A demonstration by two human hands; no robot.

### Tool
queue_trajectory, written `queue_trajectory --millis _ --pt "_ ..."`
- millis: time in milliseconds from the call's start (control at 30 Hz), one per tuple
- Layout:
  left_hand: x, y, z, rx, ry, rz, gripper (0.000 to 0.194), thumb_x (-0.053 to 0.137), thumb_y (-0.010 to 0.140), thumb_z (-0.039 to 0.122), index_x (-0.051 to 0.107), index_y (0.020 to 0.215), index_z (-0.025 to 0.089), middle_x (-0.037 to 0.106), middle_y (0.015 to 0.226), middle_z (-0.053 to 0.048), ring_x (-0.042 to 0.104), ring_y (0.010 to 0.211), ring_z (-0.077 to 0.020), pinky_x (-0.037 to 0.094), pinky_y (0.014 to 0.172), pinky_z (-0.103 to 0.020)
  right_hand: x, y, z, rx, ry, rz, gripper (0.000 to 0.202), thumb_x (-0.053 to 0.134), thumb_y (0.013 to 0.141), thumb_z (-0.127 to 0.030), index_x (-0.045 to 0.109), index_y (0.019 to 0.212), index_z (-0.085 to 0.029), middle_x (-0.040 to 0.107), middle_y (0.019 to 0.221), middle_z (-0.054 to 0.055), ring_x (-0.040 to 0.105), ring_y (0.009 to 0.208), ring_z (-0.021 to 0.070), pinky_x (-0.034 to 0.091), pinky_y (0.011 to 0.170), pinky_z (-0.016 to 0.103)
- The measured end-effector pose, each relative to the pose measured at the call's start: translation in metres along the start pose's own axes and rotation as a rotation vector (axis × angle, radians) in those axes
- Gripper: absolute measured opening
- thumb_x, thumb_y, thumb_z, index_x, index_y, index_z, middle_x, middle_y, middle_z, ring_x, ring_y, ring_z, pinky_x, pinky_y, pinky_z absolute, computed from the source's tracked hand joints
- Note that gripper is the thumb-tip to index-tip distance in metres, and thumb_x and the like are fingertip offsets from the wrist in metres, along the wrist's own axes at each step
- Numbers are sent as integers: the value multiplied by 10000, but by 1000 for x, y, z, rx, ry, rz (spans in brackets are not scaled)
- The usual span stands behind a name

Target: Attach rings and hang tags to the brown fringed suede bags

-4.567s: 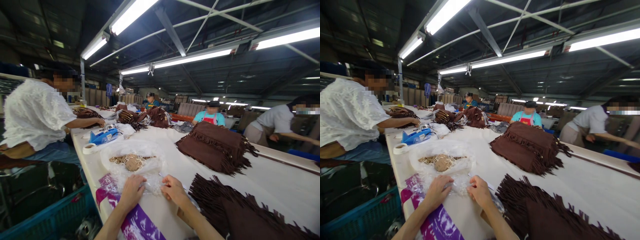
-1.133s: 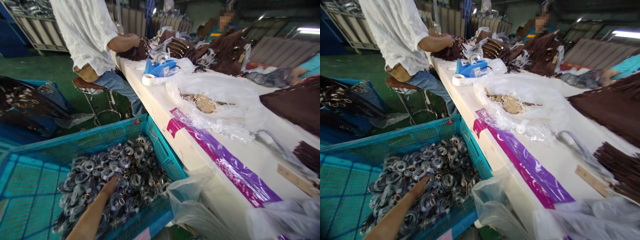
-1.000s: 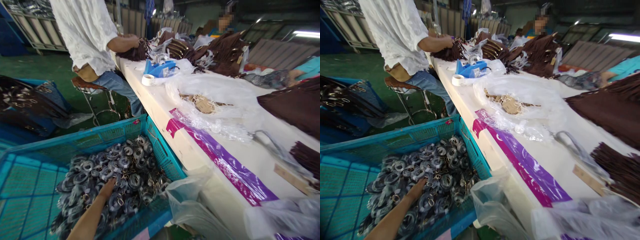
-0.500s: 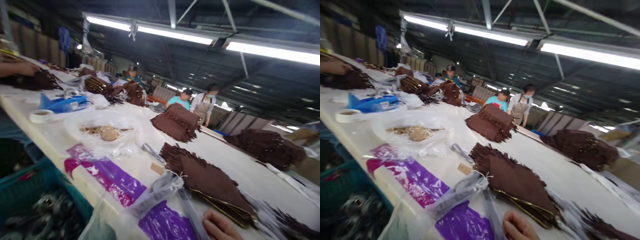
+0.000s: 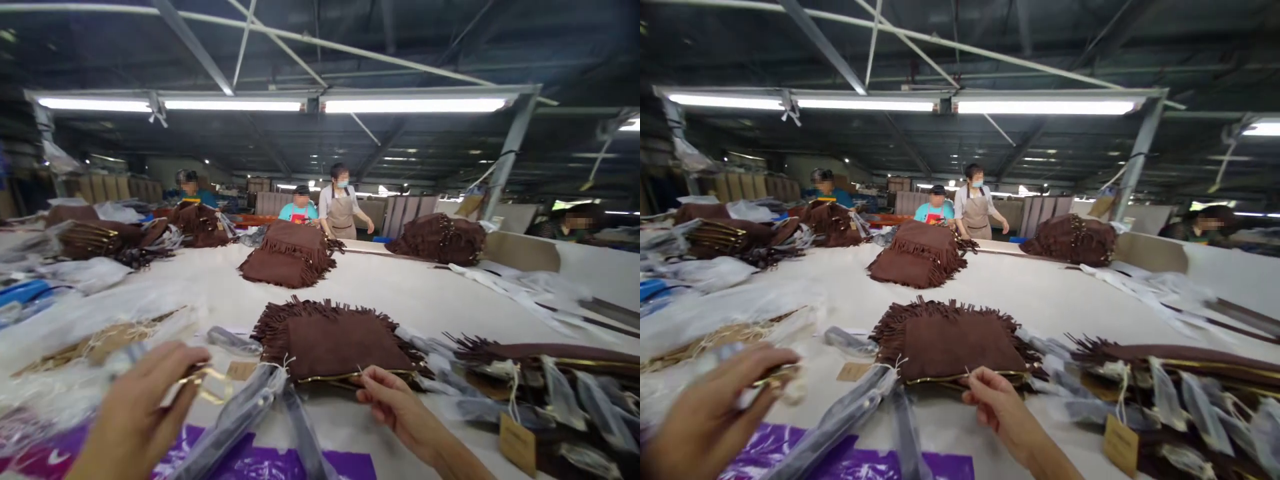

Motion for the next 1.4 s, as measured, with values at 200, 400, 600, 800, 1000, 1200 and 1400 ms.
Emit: queue_trajectory --millis 200,400,600,800,1000,1200,1400 --pt "154 70 102 135 72 -514 280 644 799 273 585 1067 217 614 1093 -67 622 935 -233 492 771 -311 -1 10 -29 -70 -38 -36 452 867 637 -496 546 722 -189 626 732 2 518 603 89 229 414 146" --pt "195 91 86 67 177 -498 174 424 945 192 594 913 204 673 954 -61 630 931 -226 460 787 -309 6 7 -69 -159 -325 -119 443 757 726 -557 526 753 -180 684 792 28 263 441 33 136 429 203" --pt "178 135 66 35 164 -442 156 457 950 255 581 863 220 693 917 -48 636 904 -228 421 746 -296 -23 0 -89 -220 -570 -60 349 625 807 -522 529 728 -196 679 1006 83 482 569 118 270 484 235" --pt "182 138 61 24 85 -490 168 476 936 274 560 800 220 677 825 -27 626 832 -215 387 707 -277 -28 -12 -96 -515 -977 43 161 481 882 -279 511 730 -237 642 880 60 537 1083 297 410 809 346" --pt "187 123 49 -6 -56 -500 190 451 935 297 550 790 223 661 795 -13 610 774 -197 366 677 -263 -22 -16 -91 -498 -1063 30 170 448 905 -247 474 737 -236 606 783 6 530 708 197 370 658 299" --pt "195 121 40 -131 -307 -448 166 438 902 277 571 824 216 669 847 -18 596 822 -198 403 734 -263 28 -20 -85 -475 -998 -138 125 466 906 -221 556 820 -227 585 767 -17 523 733 176 363 658 269" --pt "213 126 14 -308 -486 -332 201 409 861 298 569 799 193 660 844 -37 579 830 -210 424 762 -283 69 32 -70 -452 -746 -142 170 512 826 -190 463 665 -211 517 707 -33 463 713 159 331 660 269"
Point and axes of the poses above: each hand's wrist, its own y-axis towards the middle knuckle, its own x-axis out of the palm, z = x × y, the point moved 10 cm from there along y, towards the middle knuckle
